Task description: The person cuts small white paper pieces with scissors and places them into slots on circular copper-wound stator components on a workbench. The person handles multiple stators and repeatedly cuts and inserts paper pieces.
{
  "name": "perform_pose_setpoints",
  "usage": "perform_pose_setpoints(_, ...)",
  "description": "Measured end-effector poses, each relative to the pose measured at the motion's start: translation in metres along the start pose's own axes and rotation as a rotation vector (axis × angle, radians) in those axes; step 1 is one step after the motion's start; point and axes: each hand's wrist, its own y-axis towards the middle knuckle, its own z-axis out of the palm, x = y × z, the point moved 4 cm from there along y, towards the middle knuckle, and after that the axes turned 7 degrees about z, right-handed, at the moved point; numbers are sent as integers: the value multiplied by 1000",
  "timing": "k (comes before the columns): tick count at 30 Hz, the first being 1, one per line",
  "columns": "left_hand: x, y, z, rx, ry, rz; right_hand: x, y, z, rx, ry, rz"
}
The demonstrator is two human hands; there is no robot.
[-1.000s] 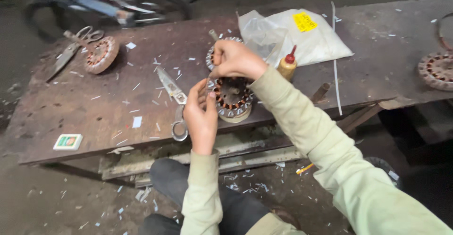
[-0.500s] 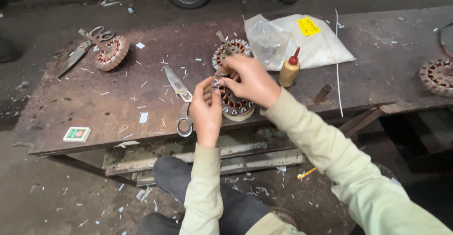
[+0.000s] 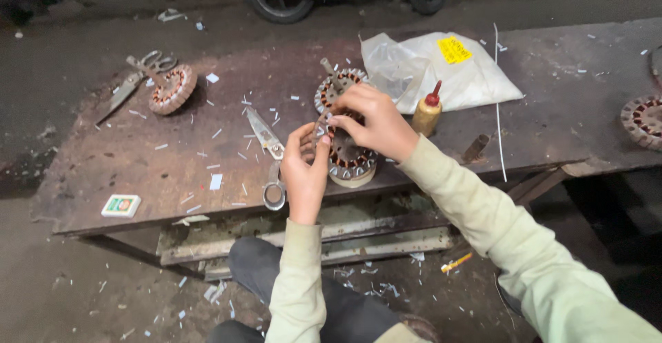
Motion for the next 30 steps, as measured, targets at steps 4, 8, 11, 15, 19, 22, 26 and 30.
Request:
perform_pose_setpoints(4,12,16,11,26,-115,-9,-23,7,-4,48,152,20)
perform_pose_setpoints(8,21,20,19,8,-161,-76,-46,8,15,284,498,329)
perform_pose_setpoints(11,27,21,20,-18,-219,-97,-51,5,20,275,503,357)
perform_pose_setpoints(15,37,23,19,-21,-281,-128,-51,2,22,214,452,322)
perform_pose_setpoints(19,46,19,19,-42,-321,-187,-48,-1,22,192,433,290)
perform_pose_setpoints(22,49,18,20,-108,-357,-237,-44,1,20,162,383,281)
perform_pose_setpoints(26,43,24,21,-113,-286,-178,-26,7,13,132,317,242)
perform_pose_setpoints(30,27,22,-5,33,-130,-39,26,-14,-5,-210,-160,76)
